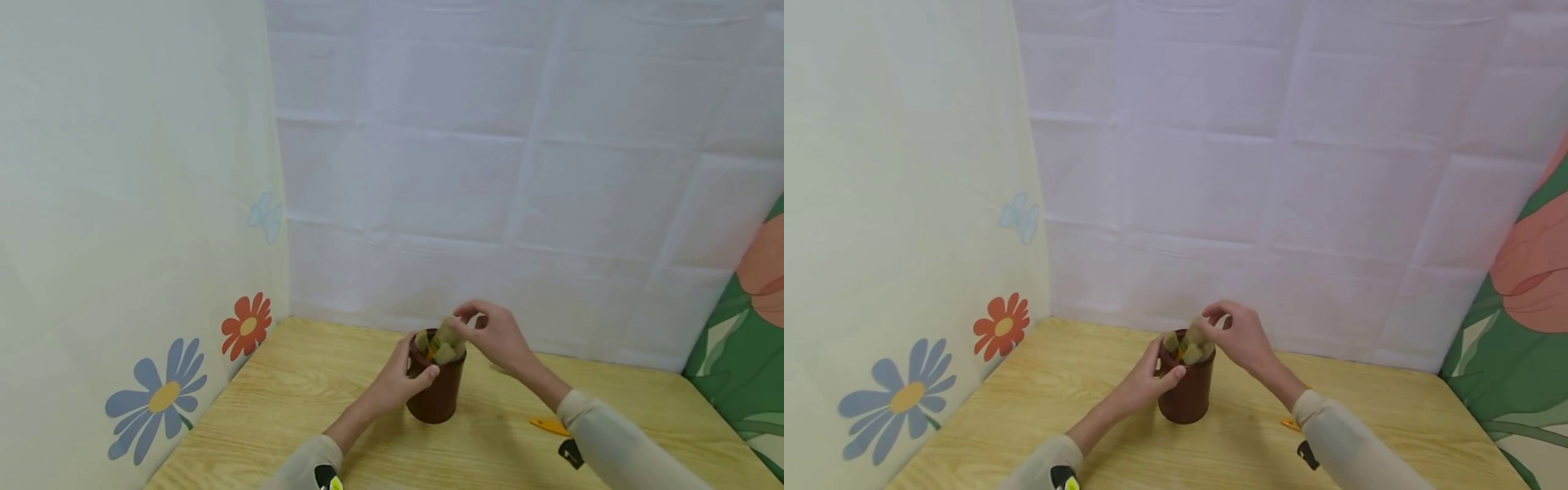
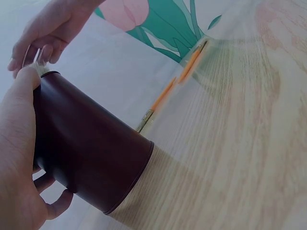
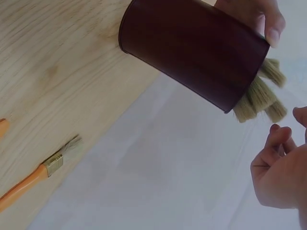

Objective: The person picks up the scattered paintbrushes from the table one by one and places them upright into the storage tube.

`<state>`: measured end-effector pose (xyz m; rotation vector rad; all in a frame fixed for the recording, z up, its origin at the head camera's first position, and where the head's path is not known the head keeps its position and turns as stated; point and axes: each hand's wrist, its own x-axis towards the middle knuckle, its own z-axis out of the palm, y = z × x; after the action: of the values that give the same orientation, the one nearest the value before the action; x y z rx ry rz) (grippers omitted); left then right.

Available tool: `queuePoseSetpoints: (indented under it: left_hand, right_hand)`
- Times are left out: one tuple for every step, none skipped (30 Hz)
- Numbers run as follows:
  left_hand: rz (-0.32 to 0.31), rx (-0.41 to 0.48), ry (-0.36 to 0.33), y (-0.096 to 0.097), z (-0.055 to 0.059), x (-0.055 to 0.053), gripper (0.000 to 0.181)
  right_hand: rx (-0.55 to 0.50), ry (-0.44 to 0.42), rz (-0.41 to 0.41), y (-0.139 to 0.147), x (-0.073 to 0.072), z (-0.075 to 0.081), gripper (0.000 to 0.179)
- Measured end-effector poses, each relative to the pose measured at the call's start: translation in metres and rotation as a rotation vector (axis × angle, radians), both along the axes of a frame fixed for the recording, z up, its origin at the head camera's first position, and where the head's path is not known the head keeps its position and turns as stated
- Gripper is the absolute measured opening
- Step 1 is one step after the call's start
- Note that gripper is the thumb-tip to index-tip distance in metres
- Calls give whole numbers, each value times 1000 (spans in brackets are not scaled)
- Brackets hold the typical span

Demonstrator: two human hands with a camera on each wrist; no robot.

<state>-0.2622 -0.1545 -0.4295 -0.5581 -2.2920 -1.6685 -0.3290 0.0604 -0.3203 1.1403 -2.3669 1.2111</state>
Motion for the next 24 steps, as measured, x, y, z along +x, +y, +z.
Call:
queuePoseSetpoints:
  left_hand:
    - [3,-4,3,0,-1,0,68]
    - [7,-8,9,0,-1,0,68]
    - [7,-9,12,0,-2,0,68]
    - [8,-9,15,0,-2,0,68]
    - [6,-10,17,0,-2,0,68]
    - [10,-12,12,0,-2,0,68]
    - [13,-15,6,0,-1,1,68]
    - [13,-17,2,0,0,2,66]
    - [15,-20,-8,-1,0,2,66]
    - [19,-26,-15,-1,1,2,66]
    - [24,-32,-21,-2,2,3,67]
    - [30,-37,-25,-3,2,3,67]
    - [33,-39,-23,-3,3,3,68]
    - [35,-39,-22,-4,3,2,69]
    - [40,-40,-21,-5,3,3,69]
    - [38,-39,-14,-5,3,2,69]
    - [36,-38,-6,-5,3,2,68]
    - [33,-37,3,-5,3,2,67]
    - [31,-39,11,-5,3,1,66]
    - [27,-42,17,-4,2,1,65]
    - [25,-46,21,-4,2,1,64]
    - [20,-51,25,-3,1,1,64]
    - [18,-56,26,-2,1,1,63]
    - [16,-58,26,-1,0,1,63]
  right_hand:
    - [-5,-12,-3,3,0,1,17]
    - [-9,-22,-6,6,0,1,18]
    - [-13,-36,-10,10,0,1,20]
    - [-18,-45,-14,15,0,1,21]
    - [-19,-53,-22,20,-1,0,22]
    - [-22,-61,-31,26,-1,-1,23]
    - [-24,-69,-43,32,-2,-3,24]
    - [-26,-77,-55,39,-4,-6,24]
    - [-25,-84,-68,46,-6,-9,25]
    - [-21,-86,-81,53,-9,-12,25]
    - [-16,-89,-91,60,-12,-16,25]
    - [-12,-94,-97,67,-16,-20,25]
    - [-4,-102,-104,74,-20,-25,25]
    - [6,-108,-112,81,-24,-30,26]
    - [15,-117,-119,87,-28,-35,26]
    - [29,-122,-128,93,-32,-41,26]
    - [37,-132,-136,98,-35,-46,26]
    - [49,-141,-147,104,-39,-51,25]
    - [63,-141,-163,109,-43,-56,24]
    - [78,-138,-172,114,-47,-61,23]
    - [96,-137,-182,119,-50,-66,22]
    - [114,-136,-186,123,-53,-70,21]
    - [126,-140,-188,127,-56,-75,21]
    - [141,-144,-186,130,-59,-79,20]
